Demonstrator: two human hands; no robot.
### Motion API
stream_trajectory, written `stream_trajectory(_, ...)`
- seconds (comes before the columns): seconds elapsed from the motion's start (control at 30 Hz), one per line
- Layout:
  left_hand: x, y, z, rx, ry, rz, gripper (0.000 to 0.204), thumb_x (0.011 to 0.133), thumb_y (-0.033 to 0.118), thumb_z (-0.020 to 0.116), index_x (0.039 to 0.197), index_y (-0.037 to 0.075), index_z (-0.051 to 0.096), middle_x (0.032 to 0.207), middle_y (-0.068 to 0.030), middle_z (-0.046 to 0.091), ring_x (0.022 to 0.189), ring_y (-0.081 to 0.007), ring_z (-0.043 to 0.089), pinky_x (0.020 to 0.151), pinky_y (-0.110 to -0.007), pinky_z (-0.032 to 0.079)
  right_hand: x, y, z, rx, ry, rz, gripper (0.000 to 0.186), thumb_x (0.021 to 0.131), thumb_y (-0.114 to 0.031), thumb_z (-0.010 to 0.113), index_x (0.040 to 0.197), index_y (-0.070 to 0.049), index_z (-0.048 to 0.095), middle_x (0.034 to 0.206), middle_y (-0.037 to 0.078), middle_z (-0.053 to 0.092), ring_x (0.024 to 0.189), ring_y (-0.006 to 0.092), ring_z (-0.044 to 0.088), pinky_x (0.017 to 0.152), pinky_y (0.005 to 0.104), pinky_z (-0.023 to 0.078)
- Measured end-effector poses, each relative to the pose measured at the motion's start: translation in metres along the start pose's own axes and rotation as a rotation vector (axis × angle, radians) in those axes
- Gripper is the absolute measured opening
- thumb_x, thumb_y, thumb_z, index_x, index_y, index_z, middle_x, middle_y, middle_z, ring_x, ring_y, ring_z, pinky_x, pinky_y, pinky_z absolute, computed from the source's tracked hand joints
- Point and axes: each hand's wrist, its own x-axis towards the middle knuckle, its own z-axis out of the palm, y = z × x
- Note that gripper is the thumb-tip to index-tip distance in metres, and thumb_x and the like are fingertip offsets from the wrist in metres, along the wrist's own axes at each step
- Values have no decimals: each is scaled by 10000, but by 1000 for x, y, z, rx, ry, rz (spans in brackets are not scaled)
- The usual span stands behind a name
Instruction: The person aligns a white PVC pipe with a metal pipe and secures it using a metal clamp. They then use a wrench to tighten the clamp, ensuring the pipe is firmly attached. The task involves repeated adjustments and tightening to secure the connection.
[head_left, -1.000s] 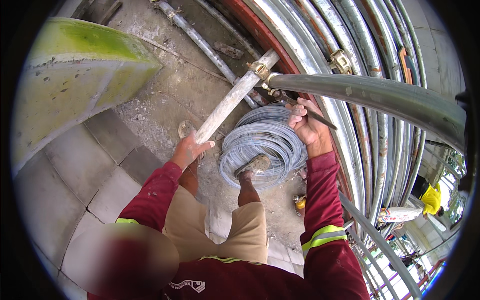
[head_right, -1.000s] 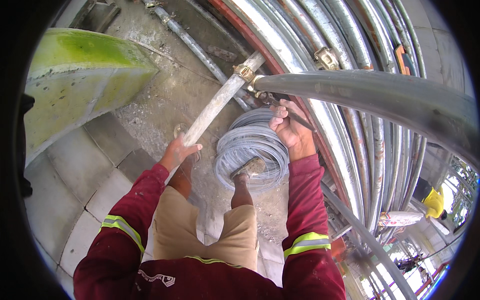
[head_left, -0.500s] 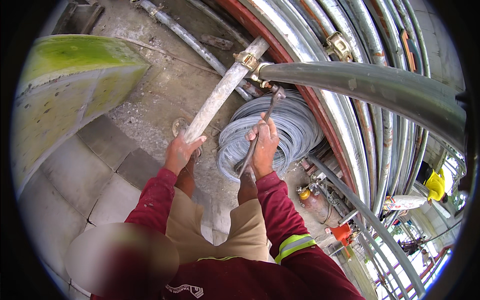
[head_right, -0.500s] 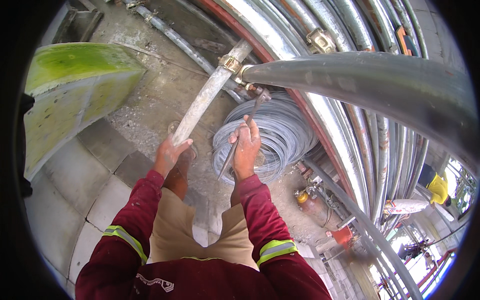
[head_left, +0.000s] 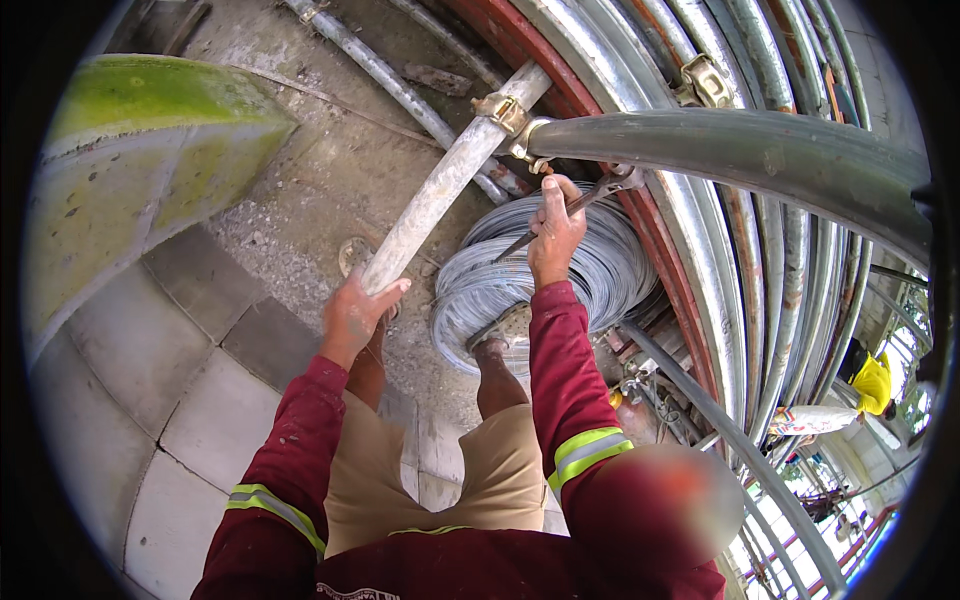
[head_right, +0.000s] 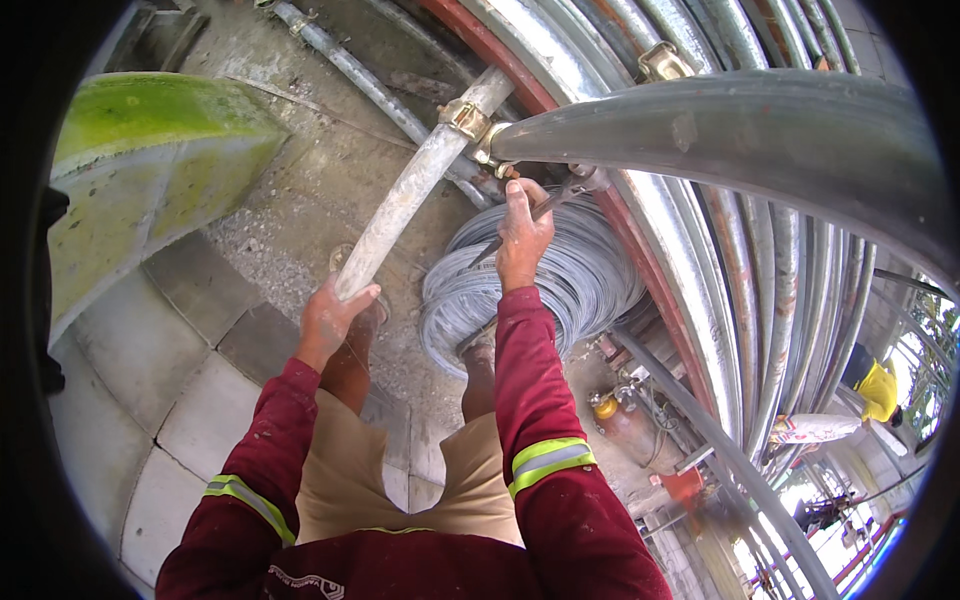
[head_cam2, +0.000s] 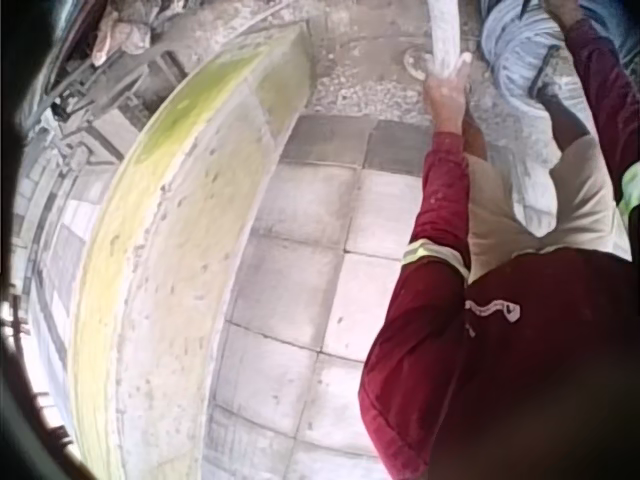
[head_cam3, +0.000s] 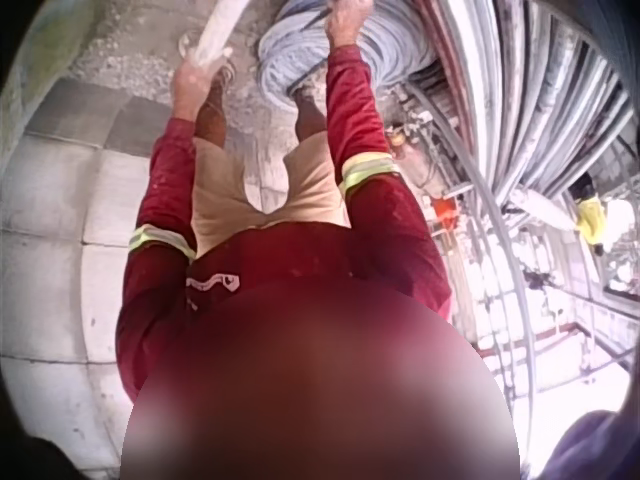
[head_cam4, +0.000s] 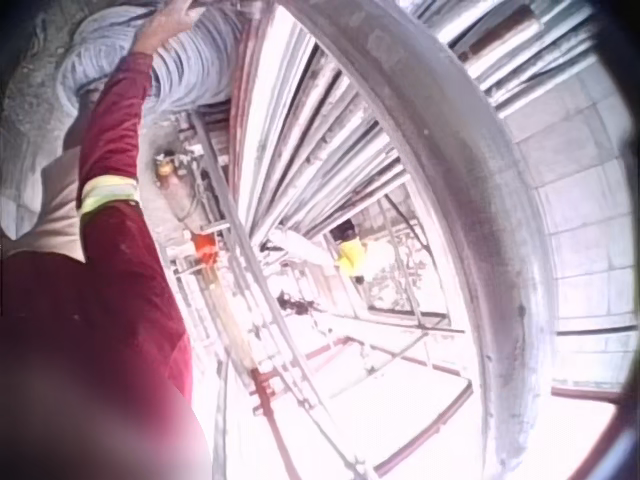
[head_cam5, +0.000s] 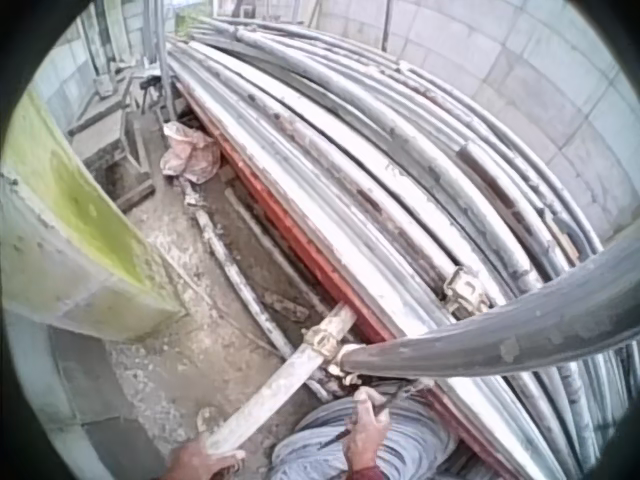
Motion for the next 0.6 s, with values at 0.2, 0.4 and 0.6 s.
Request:
stream_trajectory(0.2,-6,16,-12,84,-42,-33,799,827,657,818,1235,-14,674,1107,-275,754,1056,-433,731,913,-483,554,6,6,-7,-10,-89,7,310,1004,-190,769,1237,-17,660,854,-50,604,543,9,407,452,204,306)
stream_trajectory(0.4,-6,13,-10,47,-27,-13,795,828,666,815,1216,-13,674,1104,-286,750,1056,-448,723,909,-487,552,5,1,8,1,-206,7,273,1071,-187,659,1285,-19,646,1038,46,694,513,10,394,428,196,317)
stream_trajectory(0.6,-7,16,-12,65,-38,-16,798,835,674,812,1215,-14,669,1100,-291,749,1055,-456,721,911,-487,554,10,7,13,53,-179,2,219,1086,-219,646,1223,-49,656,995,29,663,516,23,390,427,209,308)
